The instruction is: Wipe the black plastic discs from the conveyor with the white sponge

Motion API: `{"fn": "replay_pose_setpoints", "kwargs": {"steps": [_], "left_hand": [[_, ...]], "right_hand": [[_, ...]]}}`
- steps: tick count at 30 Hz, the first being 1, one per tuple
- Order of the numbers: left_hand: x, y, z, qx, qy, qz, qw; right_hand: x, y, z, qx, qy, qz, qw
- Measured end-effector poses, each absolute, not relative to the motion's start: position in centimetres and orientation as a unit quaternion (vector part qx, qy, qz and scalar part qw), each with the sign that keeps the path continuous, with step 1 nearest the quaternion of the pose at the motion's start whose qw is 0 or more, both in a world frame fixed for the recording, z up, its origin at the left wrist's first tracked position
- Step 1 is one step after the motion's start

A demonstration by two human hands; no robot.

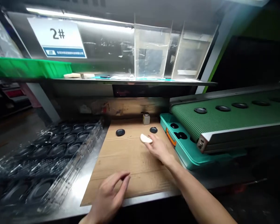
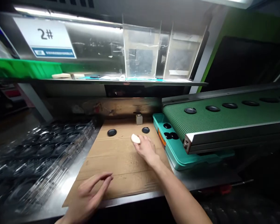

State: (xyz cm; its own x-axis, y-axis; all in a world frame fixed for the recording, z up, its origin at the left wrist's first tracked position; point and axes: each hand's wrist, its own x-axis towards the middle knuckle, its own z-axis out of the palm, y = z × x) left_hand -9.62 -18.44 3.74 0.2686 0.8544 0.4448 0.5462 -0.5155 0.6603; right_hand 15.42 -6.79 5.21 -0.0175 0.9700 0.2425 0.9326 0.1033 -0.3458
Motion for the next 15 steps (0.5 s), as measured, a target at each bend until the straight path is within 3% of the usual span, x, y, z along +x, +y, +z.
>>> {"fn": "replay_pose_setpoints", "kwargs": {"steps": [5,10,15], "left_hand": [[-3.7,-10.4,5.1,0.809,0.451,0.289,0.242],[0.0,-3.7,6.4,0.807,0.467,0.288,0.221],[10.5,3.6,11.3,0.831,0.404,0.35,0.153]], "right_hand": [[14.3,-0.2,3.5,-0.646,-0.742,0.076,0.162],[15.6,0.2,2.1,-0.632,-0.745,0.072,0.2],[16.2,0.3,0.7,-0.629,-0.734,0.104,0.234]]}}
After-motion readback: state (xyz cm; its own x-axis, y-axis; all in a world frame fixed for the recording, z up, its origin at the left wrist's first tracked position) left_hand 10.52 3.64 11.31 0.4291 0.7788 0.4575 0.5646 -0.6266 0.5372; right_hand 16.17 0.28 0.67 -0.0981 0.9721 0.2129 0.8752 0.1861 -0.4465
